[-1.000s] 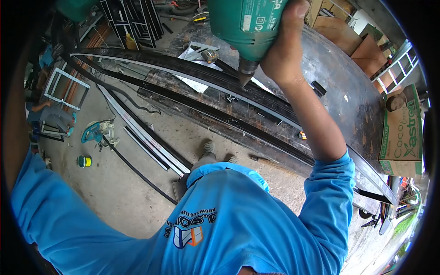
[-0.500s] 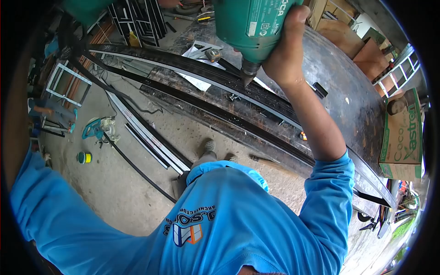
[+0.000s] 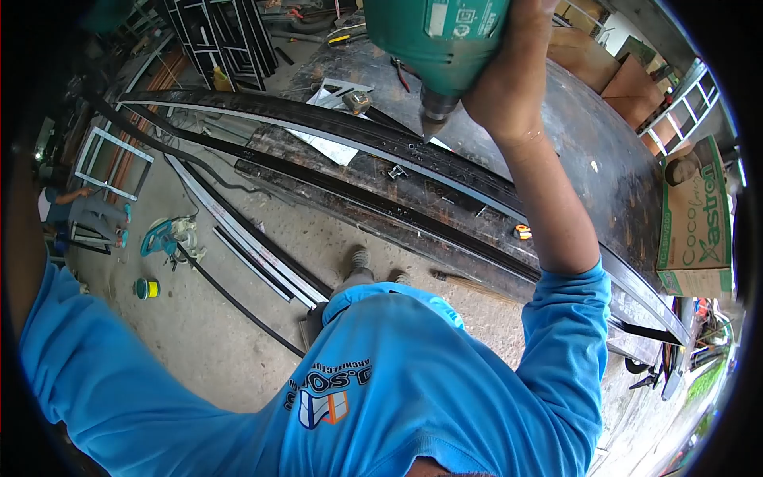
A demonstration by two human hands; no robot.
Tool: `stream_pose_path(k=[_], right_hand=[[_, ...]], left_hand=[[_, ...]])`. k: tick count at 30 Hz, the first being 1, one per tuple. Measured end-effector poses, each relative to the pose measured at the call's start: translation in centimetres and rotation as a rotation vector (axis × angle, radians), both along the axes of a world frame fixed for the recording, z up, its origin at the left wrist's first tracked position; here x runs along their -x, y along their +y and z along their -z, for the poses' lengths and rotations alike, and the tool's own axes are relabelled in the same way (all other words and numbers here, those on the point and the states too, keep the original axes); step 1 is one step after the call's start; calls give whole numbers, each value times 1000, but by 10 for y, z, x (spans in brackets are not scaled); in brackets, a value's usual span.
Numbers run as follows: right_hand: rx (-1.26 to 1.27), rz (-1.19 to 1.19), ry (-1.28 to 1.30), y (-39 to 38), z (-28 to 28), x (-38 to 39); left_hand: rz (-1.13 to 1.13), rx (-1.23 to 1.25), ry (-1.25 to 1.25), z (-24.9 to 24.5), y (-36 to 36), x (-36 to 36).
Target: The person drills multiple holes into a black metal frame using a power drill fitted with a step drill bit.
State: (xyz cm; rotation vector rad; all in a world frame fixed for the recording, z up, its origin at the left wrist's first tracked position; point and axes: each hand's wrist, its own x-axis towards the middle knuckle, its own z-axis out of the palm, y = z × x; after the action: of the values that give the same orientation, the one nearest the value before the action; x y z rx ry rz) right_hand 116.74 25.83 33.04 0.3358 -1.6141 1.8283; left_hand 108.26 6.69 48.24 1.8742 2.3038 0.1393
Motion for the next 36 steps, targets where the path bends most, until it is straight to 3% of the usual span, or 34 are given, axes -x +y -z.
stream_pose_path(k=[4,10,15,19,25,28,31,36], right_hand=[[-69,59,35,-2,14,2],[7,-83,23,8,16,-1],[-121,112,31,-5,30,2],[0,3,-118,-3,18,-4],[132,-207,-66,5,30,-1],[62,-98,-74,-5,30,-1],[10,-159,-46,2,32,-1],[149,-192,-94,-2,29,0]], left_hand=[[-4,3,-2,3,0,-1],[-10,5,-1,5,-1,3],[-26,-8,-10,2,-1,10],[-28,0,-12,8,1,5],[-28,-2,-13,11,-1,5],[-23,-5,-17,12,-2,7],[-20,-10,-15,12,-5,8],[-23,-25,-16,14,-10,9]])
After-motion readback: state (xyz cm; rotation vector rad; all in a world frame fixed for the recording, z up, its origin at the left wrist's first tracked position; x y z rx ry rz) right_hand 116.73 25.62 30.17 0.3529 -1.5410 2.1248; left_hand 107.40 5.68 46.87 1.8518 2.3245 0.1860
